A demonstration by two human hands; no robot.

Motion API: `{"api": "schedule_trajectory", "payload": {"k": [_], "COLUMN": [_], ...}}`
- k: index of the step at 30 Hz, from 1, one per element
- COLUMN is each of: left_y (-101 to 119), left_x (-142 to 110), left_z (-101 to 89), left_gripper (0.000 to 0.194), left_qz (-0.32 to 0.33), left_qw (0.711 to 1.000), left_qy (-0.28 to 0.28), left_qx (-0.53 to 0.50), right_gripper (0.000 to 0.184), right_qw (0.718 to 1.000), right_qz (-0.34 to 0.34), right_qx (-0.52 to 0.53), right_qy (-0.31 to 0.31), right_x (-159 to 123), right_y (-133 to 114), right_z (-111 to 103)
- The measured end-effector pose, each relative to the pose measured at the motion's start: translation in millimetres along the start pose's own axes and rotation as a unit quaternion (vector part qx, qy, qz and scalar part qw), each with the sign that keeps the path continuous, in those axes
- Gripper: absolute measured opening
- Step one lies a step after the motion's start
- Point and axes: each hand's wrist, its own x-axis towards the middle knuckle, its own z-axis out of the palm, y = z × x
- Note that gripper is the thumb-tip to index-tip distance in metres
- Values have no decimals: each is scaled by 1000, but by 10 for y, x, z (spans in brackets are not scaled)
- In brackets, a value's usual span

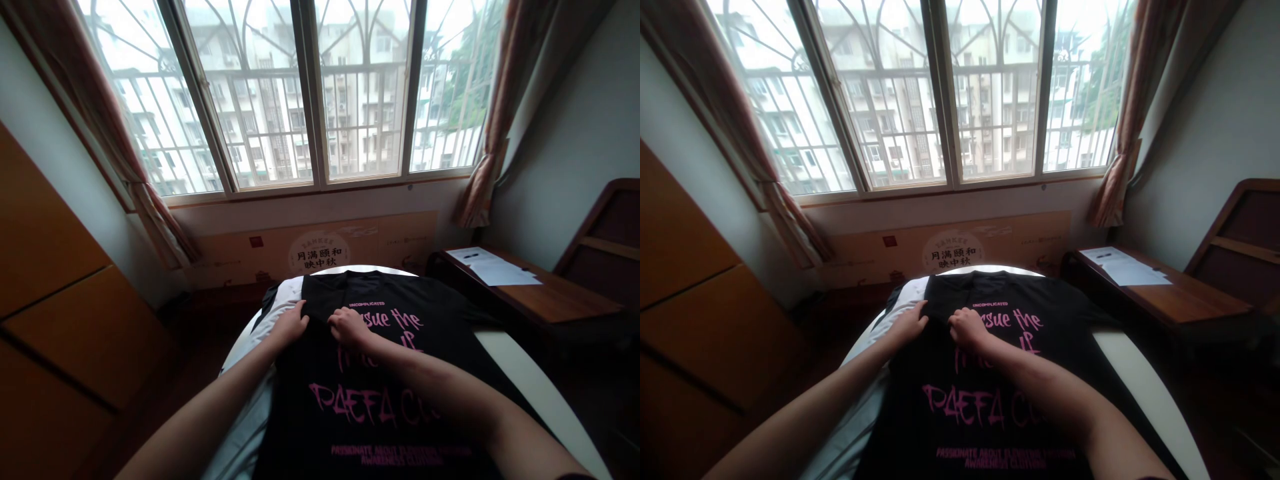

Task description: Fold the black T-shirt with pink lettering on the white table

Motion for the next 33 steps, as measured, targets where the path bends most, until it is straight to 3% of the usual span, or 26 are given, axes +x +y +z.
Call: {"api": "schedule_trajectory", "payload": {"k": [4,9,12,15,19,25,29,33], "left_y": [-99,-166,-190,-208,-212,-211,-201,-177], "left_x": [51,57,53,53,40,-3,-46,-73], "left_z": [27,-12,-54,-74,-33,77,104,122], "left_gripper": [64,64,57,45,34,46,42,41], "left_qz": [10,26,26,30,30,20,26,18], "left_qw": [998,990,984,978,979,983,984,983], "left_qy": [-5,-35,-73,-98,-66,-16,-19,-29], "left_qx": [-68,-132,-161,-184,-193,-180,-176,-178], "right_gripper": [22,19,11,13,27,52,38,29], "right_qw": [1000,999,996,992,982,959,951,942], "right_qz": [9,-21,-24,13,88,153,157,164], "right_qx": [3,39,75,118,168,236,267,292], "right_qy": [22,-27,-51,-44,7,40,8,-8], "right_x": [-20,-56,65,408,1094,1937,2151,2149], "right_y": [-41,-105,-53,88,302,355,325,396], "right_z": [-28,-29,-63,-147,-203,96,389,552]}}
